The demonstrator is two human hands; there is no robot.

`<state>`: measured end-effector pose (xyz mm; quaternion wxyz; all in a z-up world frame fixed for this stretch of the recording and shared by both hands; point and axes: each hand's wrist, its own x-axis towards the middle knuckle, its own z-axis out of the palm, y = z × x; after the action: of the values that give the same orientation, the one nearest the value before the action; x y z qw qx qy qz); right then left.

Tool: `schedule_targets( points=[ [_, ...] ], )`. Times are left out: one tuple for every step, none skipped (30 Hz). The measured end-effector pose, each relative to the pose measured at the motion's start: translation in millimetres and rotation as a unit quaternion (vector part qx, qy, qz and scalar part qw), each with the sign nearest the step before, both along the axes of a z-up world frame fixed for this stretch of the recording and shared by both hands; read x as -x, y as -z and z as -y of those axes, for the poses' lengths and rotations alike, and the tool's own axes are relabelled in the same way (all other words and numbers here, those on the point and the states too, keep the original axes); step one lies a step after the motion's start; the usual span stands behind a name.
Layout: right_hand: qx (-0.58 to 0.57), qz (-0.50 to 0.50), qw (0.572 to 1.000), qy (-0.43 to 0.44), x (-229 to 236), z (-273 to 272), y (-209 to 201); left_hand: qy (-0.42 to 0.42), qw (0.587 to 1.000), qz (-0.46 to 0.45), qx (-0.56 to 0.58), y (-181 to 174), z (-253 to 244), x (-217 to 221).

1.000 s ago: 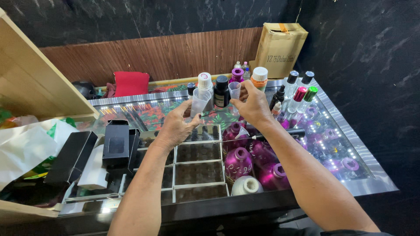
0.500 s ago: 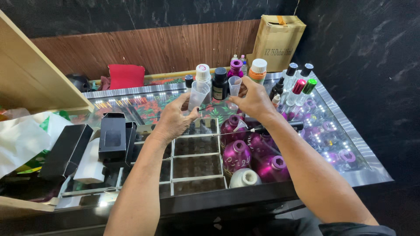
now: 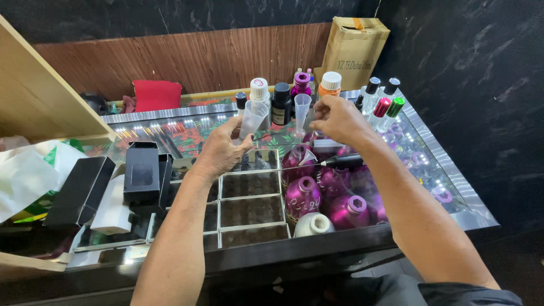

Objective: The person transfers liquid fragrance from a plastic cup into a small bottle using a syringe, then attaches a nozzle and a cap to the bottle.

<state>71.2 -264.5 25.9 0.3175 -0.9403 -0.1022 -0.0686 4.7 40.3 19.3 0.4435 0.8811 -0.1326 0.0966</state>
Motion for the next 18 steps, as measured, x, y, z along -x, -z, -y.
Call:
schedule_targets(
  points=[
    [0.001,0.000,1.000,0.001,9.4,0.2,-9.8,0.001,1.000,0.000,0.001,0.6,-0.4,-0.7],
    [0.028,-0.030,0.999,-0.020,18.8,0.1,-19.1,0.002,1.000,0.001,0.005,1.5,-1.1,-1.0],
    [0.055,-0.061,0.996,-0.040,28.2,0.1,-28.5,0.004,1.000,0.003,0.009,2.5,-1.7,-1.4],
    [0.056,-0.062,0.996,-0.040,35.5,5.3,-32.3,0.004,1.000,0.002,0.009,2.0,-2.7,-1.7],
    [0.107,-0.084,0.990,-0.047,42.7,10.6,-36.1,0.017,1.000,0.013,0.005,1.5,-3.6,-2.2],
    [0.158,-0.105,0.980,-0.053,49.8,16.2,-40.0,0.031,0.999,0.025,0.002,0.9,-4.1,-3.2],
    [0.158,-0.105,0.980,-0.052,56.1,22.7,-45.4,0.032,0.999,0.025,0.002,3.6,-4.2,-3.9],
    [0.196,-0.113,0.973,-0.044,62.5,29.5,-51.1,0.021,1.000,0.020,0.011,5.8,-4.0,-4.8],
    [0.234,-0.121,0.964,-0.035,68.8,36.4,-56.9,0.010,1.000,0.016,0.021,8.1,-3.7,-5.7],
    [0.233,-0.122,0.964,-0.034,76.4,41.8,-61.9,0.012,1.000,0.016,0.021,8.3,-3.3,-6.0],
    [0.246,-0.126,0.961,-0.026,84.0,47.3,-66.9,0.011,1.000,0.015,0.024,8.6,-2.7,-6.3],
    [0.258,-0.131,0.957,-0.018,92.0,52.6,-71.6,0.010,0.999,0.014,0.027,9.1,-2.2,-6.3],
    [0.257,-0.132,0.957,-0.016,94.3,57.5,-70.5,0.012,0.999,0.014,0.026,10.3,-1.7,-6.4],
    [0.254,-0.135,0.957,-0.022,95.9,61.9,-70.2,0.007,1.000,0.016,0.020,10.6,-1.6,-6.7],
    [0.251,-0.138,0.958,-0.028,97.6,66.4,-70.0,0.002,1.000,0.019,0.015,10.7,-1.4,-6.9],
    [0.250,-0.137,0.958,-0.027,97.2,67.7,-65.7,0.004,1.000,0.020,0.013,12.4,-1.1,-8.1],
    [0.244,-0.163,0.956,-0.027,96.7,68.9,-61.4,0.005,0.999,0.029,0.019,14.0,-0.9,-9.2],
    [0.237,-0.187,0.953,-0.029,96.0,69.4,-57.5,0.006,0.999,0.039,0.025,15.3,-1.6,-10.0]
  ],
)
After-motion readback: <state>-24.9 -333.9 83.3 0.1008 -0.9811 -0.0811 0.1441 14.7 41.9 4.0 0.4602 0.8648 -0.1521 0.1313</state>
